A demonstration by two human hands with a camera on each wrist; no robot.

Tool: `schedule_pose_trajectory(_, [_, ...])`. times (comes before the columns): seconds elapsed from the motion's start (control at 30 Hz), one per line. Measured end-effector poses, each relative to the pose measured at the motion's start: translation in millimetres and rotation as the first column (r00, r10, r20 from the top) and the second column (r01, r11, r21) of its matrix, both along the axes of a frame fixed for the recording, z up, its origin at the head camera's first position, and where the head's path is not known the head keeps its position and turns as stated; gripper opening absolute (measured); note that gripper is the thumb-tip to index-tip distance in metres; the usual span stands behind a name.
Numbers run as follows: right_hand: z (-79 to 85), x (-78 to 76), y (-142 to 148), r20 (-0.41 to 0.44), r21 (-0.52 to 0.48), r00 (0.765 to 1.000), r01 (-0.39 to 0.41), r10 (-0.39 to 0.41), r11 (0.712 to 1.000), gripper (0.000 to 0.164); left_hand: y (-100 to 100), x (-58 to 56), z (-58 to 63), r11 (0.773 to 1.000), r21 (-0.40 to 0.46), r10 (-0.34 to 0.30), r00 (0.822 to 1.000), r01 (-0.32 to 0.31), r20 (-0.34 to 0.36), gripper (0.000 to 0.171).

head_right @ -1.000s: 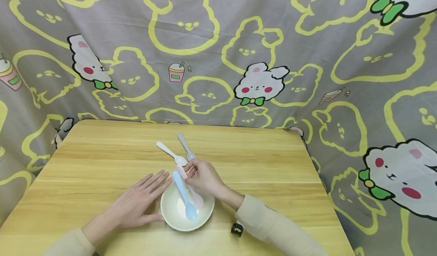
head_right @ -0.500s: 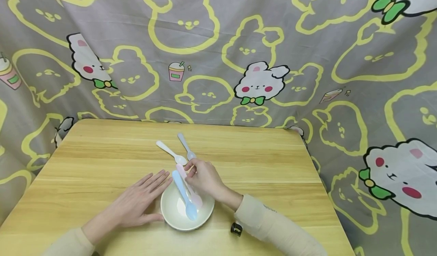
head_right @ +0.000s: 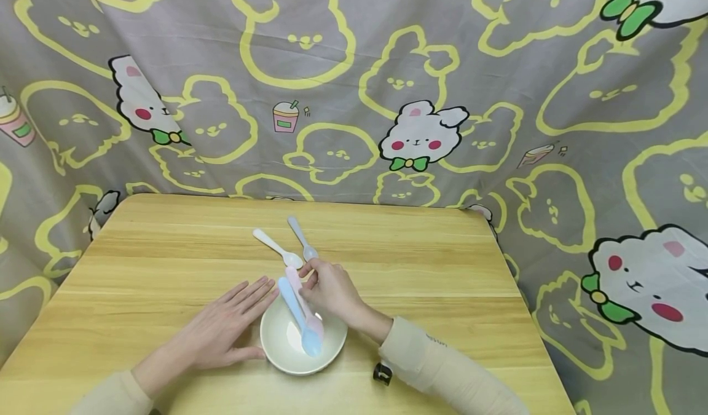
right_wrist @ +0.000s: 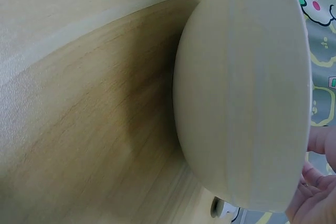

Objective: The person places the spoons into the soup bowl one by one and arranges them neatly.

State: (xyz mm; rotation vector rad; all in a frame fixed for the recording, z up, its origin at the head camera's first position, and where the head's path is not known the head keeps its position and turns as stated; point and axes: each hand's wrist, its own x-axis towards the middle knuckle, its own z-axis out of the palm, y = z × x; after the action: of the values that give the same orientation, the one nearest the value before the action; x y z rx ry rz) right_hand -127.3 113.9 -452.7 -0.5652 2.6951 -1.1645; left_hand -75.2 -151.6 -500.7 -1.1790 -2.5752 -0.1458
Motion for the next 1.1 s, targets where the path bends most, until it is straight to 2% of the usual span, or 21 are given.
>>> schedule_pose_trajectory(0.27, [-1.6, 1.0, -1, 0.038, -0.020, 0.999, 0.004, -0.004, 1.000, 0.022, -3, 1.2, -0.9, 1.000, 0.001, 0.003, 1.000, -0.003, -0.019, 0.103])
schedule_pose_trajectory(0.67, [-2.4, 2.6, -2, 0.045, -0.019, 0.999, -0.002, 0.002, 1.000, 0.021, -5, 2.0, 0.4, 1.000, 0.015, -0.014, 0.999, 0.015, -0.041, 0.096])
schedule_pose_trajectory(0.9, [-2.5, 3.0, -2, 0.068, -0.035, 0.998, -0.005, 0.008, 0.999, 0.021, -4, 5.6, -2.0, 1.000, 0.015, 0.004, 0.998, -0.003, -0.062, 0.093])
schedule_pose_trajectory(1.1, [-3.0, 3.1, -3, 0.070, -0.036, 0.998, -0.007, 0.009, 0.999, 0.022, -4, 10.2, -5.2, 0.999, 0.051, 0.020, 0.997, -0.016, -0.078, 0.089])
